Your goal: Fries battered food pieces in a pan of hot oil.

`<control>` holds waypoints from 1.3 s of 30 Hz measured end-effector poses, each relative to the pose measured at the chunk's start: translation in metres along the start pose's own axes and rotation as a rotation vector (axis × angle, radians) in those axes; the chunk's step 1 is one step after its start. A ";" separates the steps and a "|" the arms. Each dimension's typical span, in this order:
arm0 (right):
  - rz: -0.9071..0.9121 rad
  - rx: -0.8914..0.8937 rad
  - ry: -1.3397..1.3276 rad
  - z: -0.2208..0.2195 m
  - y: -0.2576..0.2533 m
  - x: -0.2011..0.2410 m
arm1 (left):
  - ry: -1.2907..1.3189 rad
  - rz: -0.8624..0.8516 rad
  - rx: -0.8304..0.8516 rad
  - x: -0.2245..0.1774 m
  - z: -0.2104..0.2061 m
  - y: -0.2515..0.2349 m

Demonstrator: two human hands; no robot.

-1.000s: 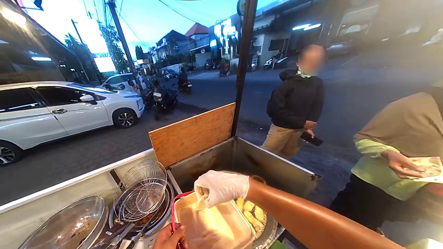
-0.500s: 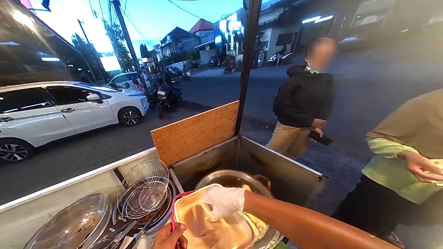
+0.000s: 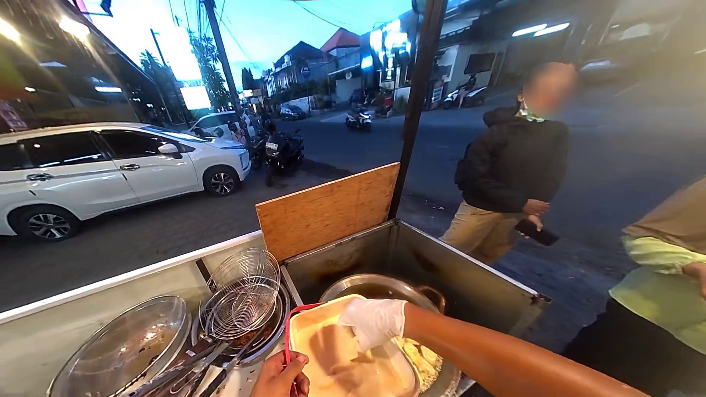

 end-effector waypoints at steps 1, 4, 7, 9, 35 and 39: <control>-0.009 0.048 -0.003 0.010 0.008 0.004 | -0.004 0.004 -0.003 -0.001 0.000 0.001; -0.020 -0.043 -0.097 0.036 0.016 -0.002 | 0.001 0.008 -0.008 0.000 0.001 0.000; -0.022 -0.148 -0.314 0.056 0.023 -0.008 | -0.013 0.018 -0.010 0.000 0.000 0.001; -0.005 -0.205 -0.399 0.067 0.028 -0.010 | -0.010 0.016 0.000 -0.001 0.000 0.001; -0.052 -0.187 -0.362 0.027 0.028 -0.016 | 0.008 0.018 0.010 0.001 0.000 0.001; -0.028 -0.170 -0.372 0.033 0.029 -0.010 | -0.019 0.007 0.011 0.000 -0.001 0.002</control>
Point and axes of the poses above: each hand's wrist, its own y-axis away from the middle knuckle, its own z-axis out of the back of the hand, x = y × z, the point moved 8 cm from there along -y, towards the middle knuckle, and after that the axes turned 1 degree about y, right-handed, at the moved point
